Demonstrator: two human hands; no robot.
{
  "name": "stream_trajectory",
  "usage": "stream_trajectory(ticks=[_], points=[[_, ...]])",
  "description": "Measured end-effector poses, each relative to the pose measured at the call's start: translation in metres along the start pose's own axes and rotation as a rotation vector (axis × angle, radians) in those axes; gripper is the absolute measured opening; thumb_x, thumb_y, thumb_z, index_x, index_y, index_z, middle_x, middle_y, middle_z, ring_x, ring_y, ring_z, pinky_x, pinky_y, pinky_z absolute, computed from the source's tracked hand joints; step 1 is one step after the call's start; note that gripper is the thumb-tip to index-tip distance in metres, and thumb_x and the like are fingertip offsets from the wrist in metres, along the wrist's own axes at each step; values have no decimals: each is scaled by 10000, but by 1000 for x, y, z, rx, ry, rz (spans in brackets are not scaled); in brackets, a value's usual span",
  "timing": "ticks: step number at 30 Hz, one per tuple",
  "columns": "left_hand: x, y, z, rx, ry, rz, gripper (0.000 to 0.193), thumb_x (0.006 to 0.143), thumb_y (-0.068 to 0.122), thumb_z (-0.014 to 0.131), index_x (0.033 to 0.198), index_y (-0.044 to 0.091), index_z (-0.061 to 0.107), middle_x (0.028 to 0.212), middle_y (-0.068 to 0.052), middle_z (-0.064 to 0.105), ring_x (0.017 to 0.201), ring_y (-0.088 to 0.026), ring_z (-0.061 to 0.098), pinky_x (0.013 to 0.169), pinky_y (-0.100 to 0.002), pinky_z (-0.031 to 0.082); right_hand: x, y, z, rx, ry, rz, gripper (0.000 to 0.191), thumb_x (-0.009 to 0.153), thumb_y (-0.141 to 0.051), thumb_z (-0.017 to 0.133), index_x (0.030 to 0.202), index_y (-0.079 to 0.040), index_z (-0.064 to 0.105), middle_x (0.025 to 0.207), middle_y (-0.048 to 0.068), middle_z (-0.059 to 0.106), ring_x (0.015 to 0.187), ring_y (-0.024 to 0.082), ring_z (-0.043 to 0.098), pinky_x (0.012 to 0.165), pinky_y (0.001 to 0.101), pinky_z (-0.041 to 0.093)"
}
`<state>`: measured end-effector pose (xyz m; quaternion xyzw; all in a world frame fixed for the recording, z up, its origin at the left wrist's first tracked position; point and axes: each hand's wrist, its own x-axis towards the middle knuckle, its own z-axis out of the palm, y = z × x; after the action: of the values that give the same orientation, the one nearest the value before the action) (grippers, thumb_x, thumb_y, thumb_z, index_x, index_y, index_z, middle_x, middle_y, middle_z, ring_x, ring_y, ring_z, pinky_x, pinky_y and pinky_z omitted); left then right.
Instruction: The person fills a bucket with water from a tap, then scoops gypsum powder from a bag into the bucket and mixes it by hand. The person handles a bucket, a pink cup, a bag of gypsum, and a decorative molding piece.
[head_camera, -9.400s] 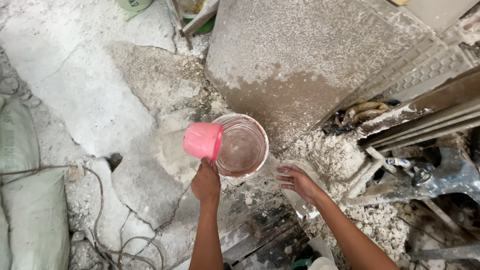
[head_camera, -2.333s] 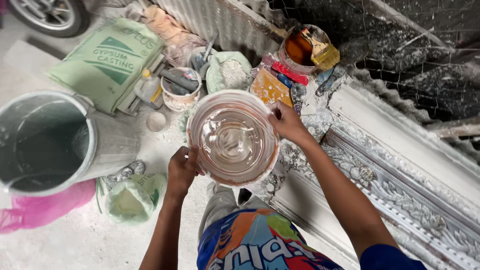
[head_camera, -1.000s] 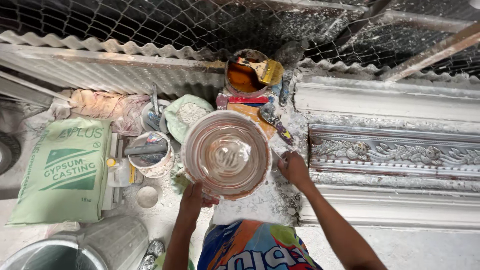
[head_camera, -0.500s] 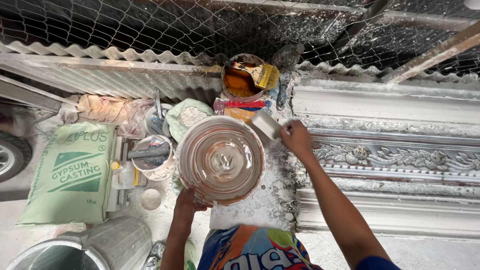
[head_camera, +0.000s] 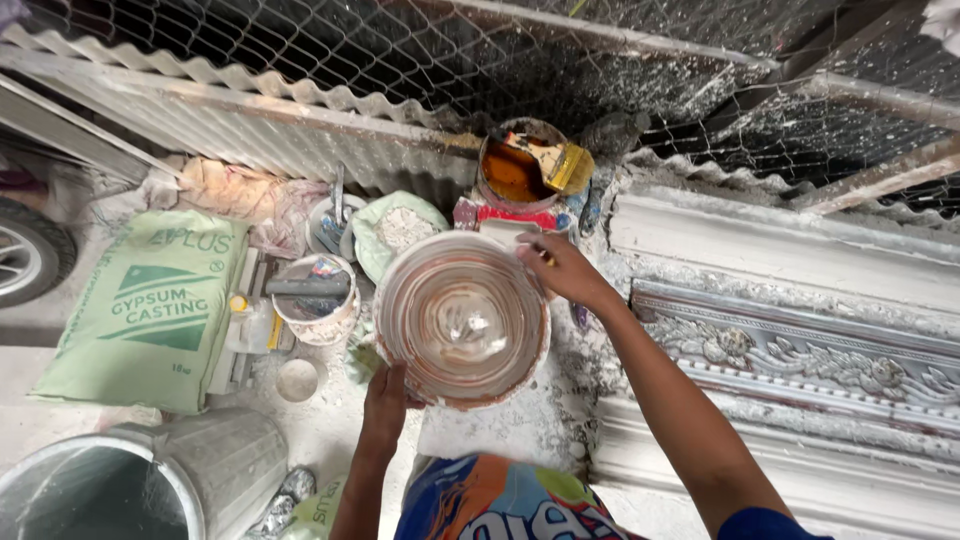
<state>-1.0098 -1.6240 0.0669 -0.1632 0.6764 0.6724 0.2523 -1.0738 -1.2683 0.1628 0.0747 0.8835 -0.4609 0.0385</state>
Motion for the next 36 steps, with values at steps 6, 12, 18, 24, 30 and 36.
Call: stream_trajectory(ticks=[6, 12, 18, 24, 30, 36], points=[[-8, 18, 7, -3, -68, -10, 418, 1008, 389, 476, 1151, 17, 601, 884, -141, 689, 670, -226, 712, 617, -346, 609, 8, -6, 24, -207, 23, 3, 425, 979, -452, 628, 1145, -64, 679, 961, 159, 673, 785, 255, 679, 736, 392, 546], [-17, 36, 13, 22, -87, -68, 420, 1007, 381, 446, 1163, 17, 586, 726, -161, 690, 571, -259, 736, 537, -329, 546, 18, 15, 23, -232, 13, 26, 317, 991, -333, 620, 1047, -29, 687, 887, 143, 724, 777, 259, 697, 767, 429, 553], [-16, 38, 19, -83, -151, -58, 432, 1029, 356, 457, 1153, -45, 557, 685, -170, 689, 533, -261, 723, 499, -328, 573, 22, 9, 12, -269, -2, 145, 318, 977, -332, 640, 1096, -43, 704, 925, 169, 735, 773, 280, 708, 780, 436, 551], [-32, 37, 27, 59, -345, -207, 442, 1022, 448, 351, 1267, 106, 485, 879, -149, 790, 629, -195, 736, 604, -309, 564, 37, -1, 13, -343, 22, 83, 360, 992, -364, 657, 1116, -32, 720, 977, 201, 710, 862, 307, 693, 827, 448, 526], [-39, 41, 24, 7, -395, -115, 465, 1030, 483, 416, 1252, 93, 538, 927, -133, 782, 691, -173, 744, 664, -305, 550, 19, -3, 20, -331, 154, 26, 351, 985, -344, 660, 1186, -63, 726, 1102, 200, 688, 905, 319, 691, 859, 436, 540], [-37, 35, 9, 69, -450, -89, 519, 1018, 538, 410, 1258, 97, 541, 1003, -122, 766, 753, -168, 730, 696, -318, 540, -27, 2, 16, -134, 307, 20, 416, 1037, -316, 554, 1393, -104, 595, 1299, 202, 546, 1145, 281, 624, 862, 352, 610]])
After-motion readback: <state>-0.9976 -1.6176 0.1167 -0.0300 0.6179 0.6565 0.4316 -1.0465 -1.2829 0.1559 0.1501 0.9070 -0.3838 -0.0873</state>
